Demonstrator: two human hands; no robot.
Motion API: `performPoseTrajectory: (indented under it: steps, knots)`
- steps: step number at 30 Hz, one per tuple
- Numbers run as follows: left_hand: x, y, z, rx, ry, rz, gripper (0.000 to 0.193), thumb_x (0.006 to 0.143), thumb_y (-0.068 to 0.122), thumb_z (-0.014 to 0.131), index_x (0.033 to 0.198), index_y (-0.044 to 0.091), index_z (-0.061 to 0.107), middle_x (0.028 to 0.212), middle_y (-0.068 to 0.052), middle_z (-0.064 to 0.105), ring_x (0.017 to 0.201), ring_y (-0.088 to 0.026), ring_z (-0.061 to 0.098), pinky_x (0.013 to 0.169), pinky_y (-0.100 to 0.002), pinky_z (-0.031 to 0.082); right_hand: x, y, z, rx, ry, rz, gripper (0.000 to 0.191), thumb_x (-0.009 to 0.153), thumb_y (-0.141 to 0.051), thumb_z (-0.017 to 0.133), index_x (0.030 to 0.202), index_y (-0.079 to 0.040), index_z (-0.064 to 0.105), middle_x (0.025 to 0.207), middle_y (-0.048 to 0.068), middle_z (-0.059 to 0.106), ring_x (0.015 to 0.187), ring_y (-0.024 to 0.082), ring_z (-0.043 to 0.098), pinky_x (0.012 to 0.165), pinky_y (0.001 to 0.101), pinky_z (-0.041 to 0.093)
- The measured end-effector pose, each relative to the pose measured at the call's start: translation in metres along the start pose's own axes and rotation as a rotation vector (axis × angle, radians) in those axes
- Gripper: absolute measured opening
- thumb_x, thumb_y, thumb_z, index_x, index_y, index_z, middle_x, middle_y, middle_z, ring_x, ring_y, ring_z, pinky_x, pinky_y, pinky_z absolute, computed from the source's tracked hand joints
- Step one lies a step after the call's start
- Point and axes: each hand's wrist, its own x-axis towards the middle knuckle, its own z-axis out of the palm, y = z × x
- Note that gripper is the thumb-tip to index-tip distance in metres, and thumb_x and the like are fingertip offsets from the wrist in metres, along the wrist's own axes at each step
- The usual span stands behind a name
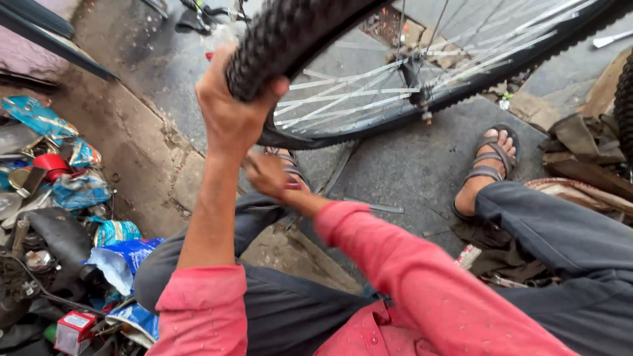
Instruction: The person cuts a small piece of rubber using scissors, then inserts a bicycle inner tube into the tire and rim. They proceed to seat the tire bead onto the rim by hand, working around the circumference to secure the tire.
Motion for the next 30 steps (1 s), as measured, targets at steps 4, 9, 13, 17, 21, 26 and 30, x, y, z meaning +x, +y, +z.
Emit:
performPoseTrajectory:
  steps: [4,9,13,17,21,26,30]
  knots:
    - [-0.018,-0.016,-0.011,-0.064,-0.030,0.034,0.065,0.089,0.053,0.092,0.114,0.001,0.062,0.093,-0.004,0.071,0.085,-0.011,0.066,0.079,-0.027,0.055,-0.024,0.040,-0.088,-0.773,-0.478,0.071,0.037,0.095,-0.044,0.058,0.104,-0.012,0.075,0.097,0.022,0.074,0.091,0.040,0.072,0.079,0.0516,0.056]
    - [-0.027,-0.027,-0.018,-0.086,-0.030,0.013,0.074,0.092,0.069,0.079,0.118,0.002,0.063,0.093,-0.002,0.069,0.085,-0.009,0.067,0.078,-0.025,0.054,-0.031,0.030,-0.198,-1.002,-0.425,-0.045,0.030,0.093,-0.034,0.058,0.101,-0.007,0.069,0.082,0.022,0.072,0.076,0.042,0.071,0.068,0.0542,0.055]
    - [-0.023,-0.022,-0.016,-0.009,-0.029,0.068,0.073,0.094,0.072,0.075,0.117,0.004,0.063,0.090,-0.001,0.068,0.082,-0.009,0.070,0.076,-0.025,0.055,-0.014,0.009,-0.213,-1.163,-0.392,-0.280,0.019,0.094,-0.018,0.055,0.089,-0.003,0.065,0.073,0.021,0.070,0.071,0.040,0.071,0.064,0.0506,0.055]
    - [-0.020,-0.015,-0.014,0.001,-0.048,0.070,0.070,0.095,0.070,0.077,0.113,0.004,0.061,0.086,0.001,0.069,0.076,-0.009,0.070,0.071,-0.025,0.055,-0.002,0.008,-0.203,-1.210,-0.503,-0.330,0.018,0.094,-0.015,0.054,0.083,-0.002,0.061,0.067,0.020,0.067,0.065,0.038,0.070,0.059,0.0491,0.056]
    - [-0.019,-0.014,-0.010,-0.026,-0.047,0.083,0.066,0.097,0.066,0.082,0.110,0.005,0.060,0.086,0.000,0.070,0.077,-0.009,0.071,0.070,-0.025,0.056,0.008,0.022,-0.203,-1.222,-0.608,-0.327,0.020,0.095,-0.013,0.054,0.082,0.001,0.061,0.068,0.020,0.069,0.066,0.038,0.072,0.060,0.0490,0.057]
    - [-0.004,-0.012,0.000,0.081,0.012,0.053,0.062,0.098,0.058,0.088,0.101,0.003,0.061,0.078,-0.004,0.068,0.071,-0.011,0.069,0.066,-0.028,0.054,0.012,0.052,-0.180,-0.997,-0.451,-0.030,0.016,0.077,-0.013,0.066,0.082,0.000,0.073,0.082,0.024,0.069,0.079,0.040,0.070,0.070,0.0503,0.056]
    - [0.028,-0.011,0.012,0.117,0.068,0.048,0.053,0.094,0.054,0.081,0.107,0.004,0.066,0.087,-0.005,0.074,0.081,-0.016,0.074,0.073,-0.033,0.055,-0.011,0.076,-0.144,-0.246,-0.059,0.390,0.020,0.078,-0.014,0.068,0.095,-0.006,0.077,0.071,0.014,0.072,0.068,0.022,0.071,0.063,0.0391,0.054]
